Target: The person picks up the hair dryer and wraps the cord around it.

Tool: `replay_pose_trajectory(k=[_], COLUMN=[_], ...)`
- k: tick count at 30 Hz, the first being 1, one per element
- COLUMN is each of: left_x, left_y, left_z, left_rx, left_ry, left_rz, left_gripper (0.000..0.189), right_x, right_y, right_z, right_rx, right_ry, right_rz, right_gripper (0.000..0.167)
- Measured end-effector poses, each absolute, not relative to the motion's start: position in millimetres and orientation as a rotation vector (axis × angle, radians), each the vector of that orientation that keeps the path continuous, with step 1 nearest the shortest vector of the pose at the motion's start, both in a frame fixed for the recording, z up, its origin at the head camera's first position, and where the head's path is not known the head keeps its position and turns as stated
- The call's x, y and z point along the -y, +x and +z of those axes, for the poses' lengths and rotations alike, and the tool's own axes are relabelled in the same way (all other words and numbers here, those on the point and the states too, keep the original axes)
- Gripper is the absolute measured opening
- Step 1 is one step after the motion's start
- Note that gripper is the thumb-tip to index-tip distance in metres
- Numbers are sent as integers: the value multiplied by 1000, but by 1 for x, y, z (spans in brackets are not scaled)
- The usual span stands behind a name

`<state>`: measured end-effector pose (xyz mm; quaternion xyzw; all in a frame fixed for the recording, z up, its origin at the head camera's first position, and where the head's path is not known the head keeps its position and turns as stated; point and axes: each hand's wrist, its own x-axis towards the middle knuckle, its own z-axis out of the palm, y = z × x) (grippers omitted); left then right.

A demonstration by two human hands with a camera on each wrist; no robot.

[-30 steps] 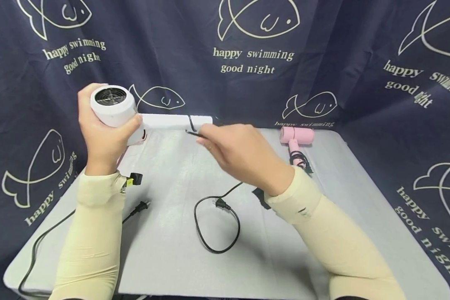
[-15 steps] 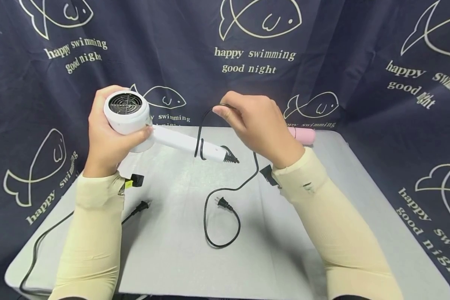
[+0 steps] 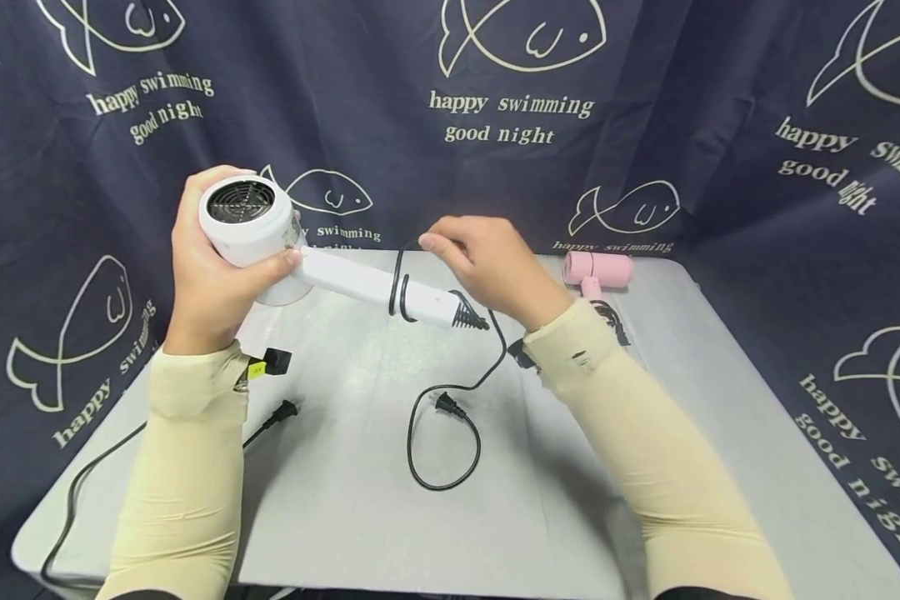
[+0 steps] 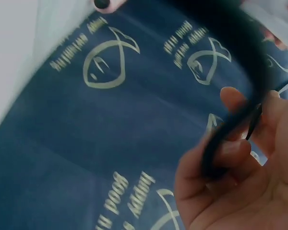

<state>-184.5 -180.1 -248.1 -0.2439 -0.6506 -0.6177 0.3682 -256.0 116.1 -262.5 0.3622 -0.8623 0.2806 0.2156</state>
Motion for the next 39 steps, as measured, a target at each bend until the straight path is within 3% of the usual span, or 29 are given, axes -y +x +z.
replay_pose_trajectory(k=[5,14,22,29,39], left_x=[180,181,181,183,180], left_y=[-185,-186,-191,-195,-193], left_z=[-249,-247,-245,-246,-248], left_rx=[1595,1494,1373,1396,1485], left_ry=[-605,-448,-363,-357,-377], left_rz=[-1632,-1665,-1664,-1576,-1546], left_gripper=[69,66,62,61,63], right_x=[-105,-87,-81,-85,-86], right_y=[-250,-230,-195,-175,-179], right_z=[-290,-321,-338,-322,-258], right_rx=[2411,2606,2631,2273,1861], right_ry=[1103,1107,1249,1283,1248], right_rz=[891,1060,706,397,278], right_gripper=[19,34,32,16,17])
